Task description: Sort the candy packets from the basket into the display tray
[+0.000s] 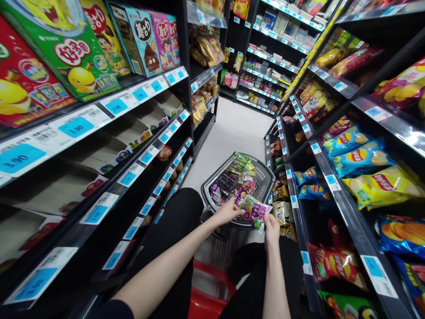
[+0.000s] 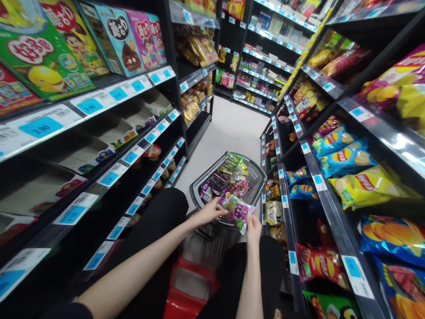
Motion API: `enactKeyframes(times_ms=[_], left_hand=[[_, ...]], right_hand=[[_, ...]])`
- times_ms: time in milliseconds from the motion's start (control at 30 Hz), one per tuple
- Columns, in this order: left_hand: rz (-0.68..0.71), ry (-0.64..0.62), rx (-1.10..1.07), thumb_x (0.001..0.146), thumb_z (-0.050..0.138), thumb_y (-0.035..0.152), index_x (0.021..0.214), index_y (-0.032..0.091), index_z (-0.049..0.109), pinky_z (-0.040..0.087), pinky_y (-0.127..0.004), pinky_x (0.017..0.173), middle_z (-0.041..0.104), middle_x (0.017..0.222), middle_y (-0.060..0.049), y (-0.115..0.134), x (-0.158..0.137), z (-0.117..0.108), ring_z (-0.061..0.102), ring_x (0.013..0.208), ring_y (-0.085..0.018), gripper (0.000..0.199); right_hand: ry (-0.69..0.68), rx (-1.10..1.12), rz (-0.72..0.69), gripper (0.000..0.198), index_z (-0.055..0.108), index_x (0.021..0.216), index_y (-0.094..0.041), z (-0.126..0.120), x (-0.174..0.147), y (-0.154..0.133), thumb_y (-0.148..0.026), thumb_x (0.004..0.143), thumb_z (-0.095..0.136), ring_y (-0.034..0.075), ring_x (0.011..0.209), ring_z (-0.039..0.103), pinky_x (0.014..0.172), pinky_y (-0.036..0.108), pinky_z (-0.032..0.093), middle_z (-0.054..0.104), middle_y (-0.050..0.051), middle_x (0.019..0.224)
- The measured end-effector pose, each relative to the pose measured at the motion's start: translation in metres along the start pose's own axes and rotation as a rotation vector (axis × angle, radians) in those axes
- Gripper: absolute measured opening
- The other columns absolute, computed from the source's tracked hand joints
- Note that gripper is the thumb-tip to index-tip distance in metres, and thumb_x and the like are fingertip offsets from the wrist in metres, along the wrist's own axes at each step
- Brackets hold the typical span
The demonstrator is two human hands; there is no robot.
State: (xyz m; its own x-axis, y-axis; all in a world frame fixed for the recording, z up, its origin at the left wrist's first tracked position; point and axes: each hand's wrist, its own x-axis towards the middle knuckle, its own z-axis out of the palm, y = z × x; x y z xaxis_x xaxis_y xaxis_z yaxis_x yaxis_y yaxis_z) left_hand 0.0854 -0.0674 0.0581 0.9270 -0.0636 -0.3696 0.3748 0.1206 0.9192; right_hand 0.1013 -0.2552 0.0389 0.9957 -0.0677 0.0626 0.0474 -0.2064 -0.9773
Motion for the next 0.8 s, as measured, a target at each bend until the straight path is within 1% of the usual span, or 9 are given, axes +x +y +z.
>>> enactKeyframes(times_ms=[100, 167, 300, 367, 433, 500, 567, 667, 800], left_hand=[[0.006, -0.153, -0.212, 0.053, 0.079, 0.024, 0.120, 0.016, 0.049, 0.044, -0.023, 0.061, 0.067, 0.084, -0.004, -0.009, -0.007, 0.021, 0.060, 0.071, -0.015, 0.074], [0.009, -0.207, -0.350, 0.052, 0.081, 0.025, 0.116, 0.015, 0.052, 0.045, -0.025, 0.066, 0.066, 0.084, -0.005, -0.015, -0.009, 0.032, 0.060, 0.074, -0.016, 0.071], [0.044, -0.109, -0.426, 0.057, 0.078, 0.034, 0.100, 0.012, 0.059, 0.046, -0.026, 0.073, 0.066, 0.086, -0.006, -0.017, -0.002, 0.035, 0.059, 0.081, -0.017, 0.052], [0.024, -0.102, -0.443, 0.060, 0.074, 0.039, 0.098, 0.010, 0.059, 0.050, -0.029, 0.067, 0.066, 0.088, -0.009, -0.011, 0.001, 0.028, 0.061, 0.078, -0.020, 0.050], [0.001, -0.122, -0.457, 0.062, 0.073, 0.042, 0.101, 0.010, 0.058, 0.051, -0.032, 0.058, 0.066, 0.091, -0.012, -0.004, 0.002, 0.020, 0.062, 0.075, -0.023, 0.052], [-0.020, -0.185, -0.469, 0.060, 0.074, 0.039, 0.105, 0.011, 0.056, 0.053, -0.034, 0.055, 0.065, 0.096, -0.014, 0.003, -0.001, 0.013, 0.063, 0.075, -0.024, 0.056], [-0.035, -0.291, -0.476, 0.055, 0.078, 0.030, 0.111, 0.011, 0.053, 0.054, -0.036, 0.058, 0.064, 0.102, -0.015, 0.008, -0.005, 0.009, 0.064, 0.077, -0.025, 0.065], [0.019, -0.369, -0.450, 0.054, 0.078, 0.021, 0.130, 0.022, 0.037, 0.055, -0.042, 0.066, 0.056, 0.119, -0.013, 0.011, -0.010, 0.007, 0.064, 0.084, -0.026, 0.086], [0.300, -0.154, -0.250, 0.061, 0.074, 0.020, 0.140, 0.029, 0.021, 0.048, -0.048, 0.086, 0.044, 0.134, -0.012, 0.012, -0.013, 0.008, 0.059, 0.101, -0.028, 0.096]], right_hand=[[-0.073, -0.013, -0.037, 0.037, 0.050, 0.059, -0.019, 0.014, -0.011, -0.010, -0.052, 0.076, 0.052, 0.010, 0.048, 0.043, 0.049, 0.022, 0.035, 0.047, -0.005, 0.049], [-0.146, -0.046, -0.061, 0.032, 0.054, 0.060, -0.018, 0.025, -0.021, -0.017, -0.045, 0.077, 0.054, 0.011, 0.047, 0.045, 0.049, 0.022, 0.036, 0.050, -0.004, 0.048], [-0.277, -0.099, -0.140, 0.020, 0.066, 0.069, -0.017, 0.034, -0.032, -0.026, -0.035, 0.076, 0.059, 0.017, 0.064, 0.058, 0.063, 0.026, 0.044, 0.065, 0.002, 0.065], [-0.121, -0.159, -0.204, 0.021, 0.069, 0.077, -0.017, 0.027, -0.029, -0.026, -0.035, 0.077, 0.058, 0.019, 0.071, 0.060, 0.070, 0.030, 0.045, 0.067, 0.006, 0.075], [0.152, -0.230, -0.219, 0.030, 0.068, 0.093, -0.015, 0.016, -0.021, -0.023, -0.037, 0.076, 0.059, 0.021, 0.077, 0.060, 0.073, 0.033, 0.046, 0.067, 0.011, 0.090], [0.242, -0.158, -0.154, 0.051, 0.059, 0.115, -0.016, 0.003, -0.011, -0.020, -0.039, 0.071, 0.065, 0.023, 0.090, 0.059, 0.078, 0.035, 0.046, 0.061, 0.013, 0.111], [0.065, 0.065, -0.049, 0.070, 0.045, 0.130, -0.021, -0.006, -0.005, -0.018, -0.038, 0.067, 0.069, 0.023, 0.103, 0.057, 0.083, 0.036, 0.047, 0.053, 0.012, 0.125], [-0.136, 0.336, 0.077, 0.079, 0.036, 0.136, -0.024, -0.013, -0.005, -0.019, -0.033, 0.066, 0.071, 0.022, 0.106, 0.057, 0.087, 0.037, 0.047, 0.057, 0.009, 0.122], [-0.058, 0.381, 0.077, 0.084, 0.032, 0.138, -0.025, -0.014, -0.011, -0.022, -0.028, 0.064, 0.073, 0.021, 0.102, 0.059, 0.086, 0.037, 0.047, 0.060, 0.008, 0.119]])
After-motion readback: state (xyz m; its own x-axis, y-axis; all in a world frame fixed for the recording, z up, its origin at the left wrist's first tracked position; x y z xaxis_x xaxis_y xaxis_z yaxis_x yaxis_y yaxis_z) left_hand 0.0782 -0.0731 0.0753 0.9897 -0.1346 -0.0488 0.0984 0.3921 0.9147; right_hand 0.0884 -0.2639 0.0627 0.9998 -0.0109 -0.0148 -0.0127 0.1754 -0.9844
